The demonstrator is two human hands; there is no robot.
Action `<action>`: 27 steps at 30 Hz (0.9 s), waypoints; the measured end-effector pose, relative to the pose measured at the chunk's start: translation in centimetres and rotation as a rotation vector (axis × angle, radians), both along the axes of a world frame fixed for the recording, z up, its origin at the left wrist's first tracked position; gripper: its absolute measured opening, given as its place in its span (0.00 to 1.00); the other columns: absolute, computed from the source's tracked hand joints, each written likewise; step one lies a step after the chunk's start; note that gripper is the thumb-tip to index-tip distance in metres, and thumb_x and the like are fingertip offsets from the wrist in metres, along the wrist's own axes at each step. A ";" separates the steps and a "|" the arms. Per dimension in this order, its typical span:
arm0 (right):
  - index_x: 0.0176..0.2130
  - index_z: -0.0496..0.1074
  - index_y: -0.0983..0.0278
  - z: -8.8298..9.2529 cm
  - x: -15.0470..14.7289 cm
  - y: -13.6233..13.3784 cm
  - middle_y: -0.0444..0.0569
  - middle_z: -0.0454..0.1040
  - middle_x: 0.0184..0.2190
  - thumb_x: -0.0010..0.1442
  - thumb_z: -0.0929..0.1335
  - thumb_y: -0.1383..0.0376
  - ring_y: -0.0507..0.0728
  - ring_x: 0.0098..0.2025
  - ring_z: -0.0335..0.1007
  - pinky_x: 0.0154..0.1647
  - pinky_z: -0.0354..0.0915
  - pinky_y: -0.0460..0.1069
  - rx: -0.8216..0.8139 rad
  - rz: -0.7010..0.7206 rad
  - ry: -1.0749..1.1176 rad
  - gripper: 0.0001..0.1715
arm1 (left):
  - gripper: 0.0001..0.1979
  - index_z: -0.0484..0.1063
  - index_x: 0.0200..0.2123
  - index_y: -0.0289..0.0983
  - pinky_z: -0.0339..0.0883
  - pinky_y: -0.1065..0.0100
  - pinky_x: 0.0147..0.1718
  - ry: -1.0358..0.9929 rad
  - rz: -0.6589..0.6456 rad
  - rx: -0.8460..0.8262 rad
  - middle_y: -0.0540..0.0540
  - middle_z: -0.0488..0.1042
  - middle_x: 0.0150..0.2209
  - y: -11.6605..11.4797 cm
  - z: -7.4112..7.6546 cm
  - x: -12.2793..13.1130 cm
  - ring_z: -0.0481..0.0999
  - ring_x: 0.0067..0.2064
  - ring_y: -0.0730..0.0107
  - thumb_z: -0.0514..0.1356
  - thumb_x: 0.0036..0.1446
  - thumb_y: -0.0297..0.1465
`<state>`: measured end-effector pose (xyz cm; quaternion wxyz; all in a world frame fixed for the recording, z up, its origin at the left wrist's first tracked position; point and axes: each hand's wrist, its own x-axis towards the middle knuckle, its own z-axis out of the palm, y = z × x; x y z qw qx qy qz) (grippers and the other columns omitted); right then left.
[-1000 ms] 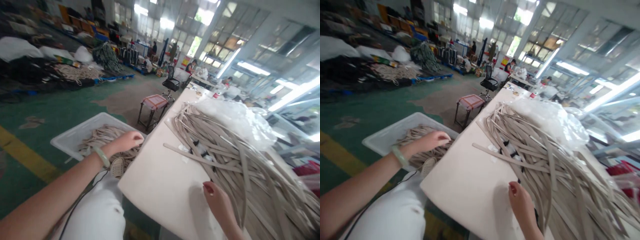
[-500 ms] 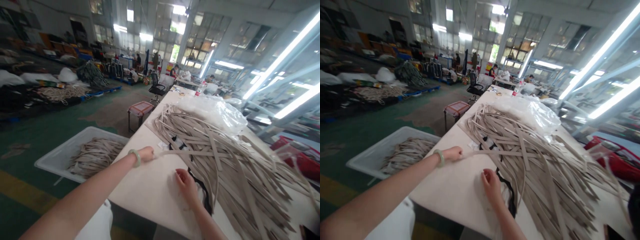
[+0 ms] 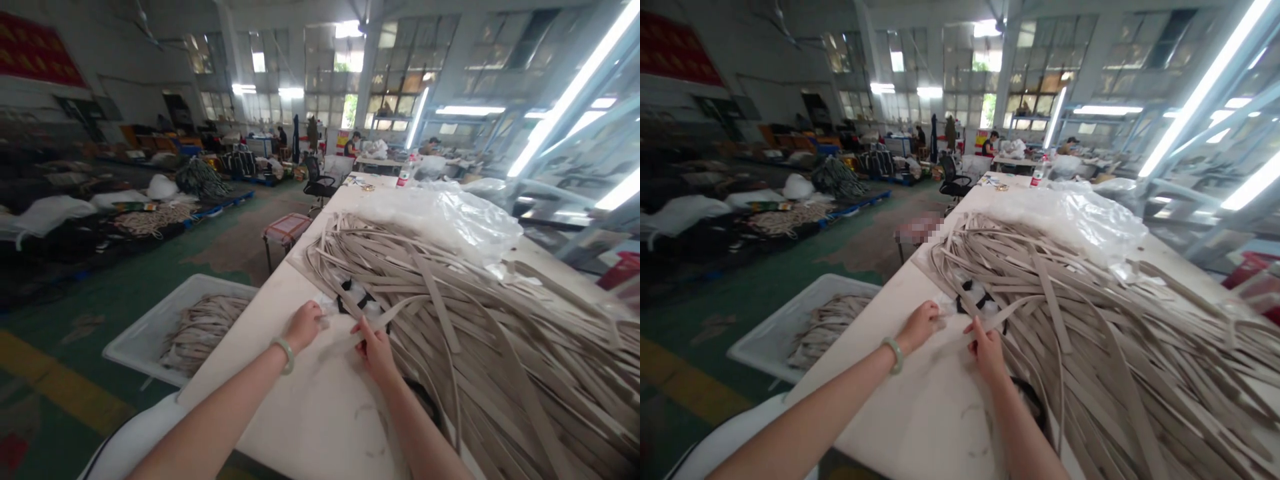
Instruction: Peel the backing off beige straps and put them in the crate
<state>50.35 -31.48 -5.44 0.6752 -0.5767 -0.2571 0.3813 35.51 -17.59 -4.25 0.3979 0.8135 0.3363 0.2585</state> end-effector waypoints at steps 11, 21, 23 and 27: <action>0.43 0.77 0.64 1.6 -1.8 -1.0 0.48 0.74 0.34 0.53 0.73 0.52 0.50 0.25 0.65 0.25 0.63 0.46 0.128 0.245 0.061 0.23 | 0.23 0.68 0.24 0.35 0.52 0.71 0.24 -0.088 -0.116 -0.430 0.51 0.63 0.22 -6.4 1.8 -3.0 0.59 0.24 0.73 0.56 0.57 0.49; 0.29 0.73 0.67 1.4 -5.1 -2.3 0.45 0.70 0.17 0.54 0.71 0.47 0.48 0.17 0.61 0.19 0.57 0.43 -0.030 0.605 -0.033 0.25 | 0.11 0.74 0.26 0.34 0.58 0.75 0.24 -0.454 0.120 -0.717 0.48 0.73 0.24 -7.0 5.8 -4.8 0.67 0.25 0.76 0.72 0.41 0.32; 0.24 0.69 0.66 1.4 -5.2 -2.1 0.43 0.68 0.16 0.55 0.70 0.46 0.48 0.17 0.60 0.19 0.57 0.43 -0.055 0.558 -0.030 0.26 | 0.11 0.73 0.25 0.33 0.55 0.77 0.21 -0.532 0.135 -0.813 0.47 0.74 0.25 -6.7 6.1 -4.9 0.67 0.24 0.78 0.71 0.40 0.30; 0.26 0.72 0.66 1.5 -5.6 -2.0 0.43 0.69 0.18 0.52 0.72 0.48 0.49 0.18 0.59 0.19 0.55 0.44 -0.097 0.461 -0.093 0.22 | 0.12 0.71 0.26 0.33 0.49 0.78 0.17 -0.753 0.248 -0.980 0.48 0.74 0.25 -5.7 6.7 -5.2 0.66 0.22 0.80 0.71 0.37 0.24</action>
